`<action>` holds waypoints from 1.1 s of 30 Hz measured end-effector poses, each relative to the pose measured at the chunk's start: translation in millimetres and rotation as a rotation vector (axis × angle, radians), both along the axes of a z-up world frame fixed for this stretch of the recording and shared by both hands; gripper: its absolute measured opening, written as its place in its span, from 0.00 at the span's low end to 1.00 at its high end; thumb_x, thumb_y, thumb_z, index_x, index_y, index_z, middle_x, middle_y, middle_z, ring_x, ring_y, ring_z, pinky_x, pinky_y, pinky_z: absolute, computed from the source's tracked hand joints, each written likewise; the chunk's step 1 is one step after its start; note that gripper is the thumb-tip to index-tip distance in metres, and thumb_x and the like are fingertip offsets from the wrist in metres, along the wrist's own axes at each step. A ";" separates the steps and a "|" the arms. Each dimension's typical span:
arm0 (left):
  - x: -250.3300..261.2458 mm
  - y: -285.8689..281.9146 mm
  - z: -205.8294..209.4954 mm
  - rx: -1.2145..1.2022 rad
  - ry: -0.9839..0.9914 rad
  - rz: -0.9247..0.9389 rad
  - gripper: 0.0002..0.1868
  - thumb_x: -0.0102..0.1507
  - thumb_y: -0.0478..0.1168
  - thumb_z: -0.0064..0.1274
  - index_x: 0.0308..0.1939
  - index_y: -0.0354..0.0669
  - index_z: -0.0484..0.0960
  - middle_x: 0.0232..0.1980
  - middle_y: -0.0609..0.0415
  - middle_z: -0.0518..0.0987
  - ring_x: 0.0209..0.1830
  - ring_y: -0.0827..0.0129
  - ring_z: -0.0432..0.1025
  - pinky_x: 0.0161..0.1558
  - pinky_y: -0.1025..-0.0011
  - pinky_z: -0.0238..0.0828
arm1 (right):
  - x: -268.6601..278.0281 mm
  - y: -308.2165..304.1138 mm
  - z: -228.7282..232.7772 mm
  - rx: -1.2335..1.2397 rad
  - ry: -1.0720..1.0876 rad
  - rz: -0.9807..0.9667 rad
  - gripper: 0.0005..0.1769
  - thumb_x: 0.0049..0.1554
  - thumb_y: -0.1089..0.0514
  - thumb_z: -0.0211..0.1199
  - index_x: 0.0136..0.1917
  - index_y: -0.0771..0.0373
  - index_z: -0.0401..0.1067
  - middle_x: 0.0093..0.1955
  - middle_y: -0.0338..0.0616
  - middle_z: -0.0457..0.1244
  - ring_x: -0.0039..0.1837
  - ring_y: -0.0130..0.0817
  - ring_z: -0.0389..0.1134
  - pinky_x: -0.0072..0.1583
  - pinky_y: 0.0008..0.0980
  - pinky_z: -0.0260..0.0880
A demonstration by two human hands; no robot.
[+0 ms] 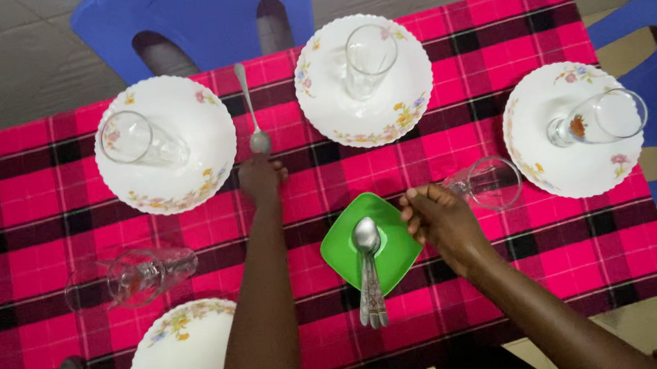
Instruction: The person clears a dining table by stacking plates, collecting spoons into a green container, and moving glasses to a nearby counter. The person then folds the tablecloth and places it on the table.
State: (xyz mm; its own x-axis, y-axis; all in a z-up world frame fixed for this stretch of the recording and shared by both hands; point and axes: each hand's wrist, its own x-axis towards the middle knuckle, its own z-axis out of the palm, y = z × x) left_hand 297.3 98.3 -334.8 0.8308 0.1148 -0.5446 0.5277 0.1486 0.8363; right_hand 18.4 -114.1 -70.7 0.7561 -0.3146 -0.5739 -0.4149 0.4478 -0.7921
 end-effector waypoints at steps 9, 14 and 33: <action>-89.0 24.3 71.5 0.004 -0.063 -0.228 0.12 0.72 0.39 0.37 0.43 0.36 0.75 0.26 0.53 0.75 0.20 0.66 0.75 0.22 0.67 0.75 | 18.2 15.1 14.3 -0.152 -0.045 0.183 0.15 0.66 0.50 0.57 0.52 0.64 0.72 0.42 0.40 0.67 0.38 0.27 0.66 0.40 0.27 0.66; -164.6 57.2 225.2 0.476 -0.170 -0.498 0.10 0.70 0.41 0.40 0.46 0.43 0.76 0.26 0.51 0.76 0.24 0.65 0.75 0.27 0.64 0.70 | 26.7 35.4 56.5 -0.943 -0.404 0.212 0.26 0.66 0.49 0.56 0.70 0.67 0.60 0.56 0.52 0.61 0.49 0.32 0.68 0.42 0.30 0.72; -257.7 54.7 300.2 0.370 -0.514 -0.552 0.14 0.69 0.47 0.46 0.47 0.43 0.82 0.33 0.52 0.83 0.27 0.69 0.78 0.32 0.68 0.74 | -102.4 47.2 34.8 -0.313 0.268 0.782 0.16 0.64 0.49 0.65 0.45 0.65 0.78 0.30 0.42 0.61 0.27 0.23 0.55 0.31 0.26 0.53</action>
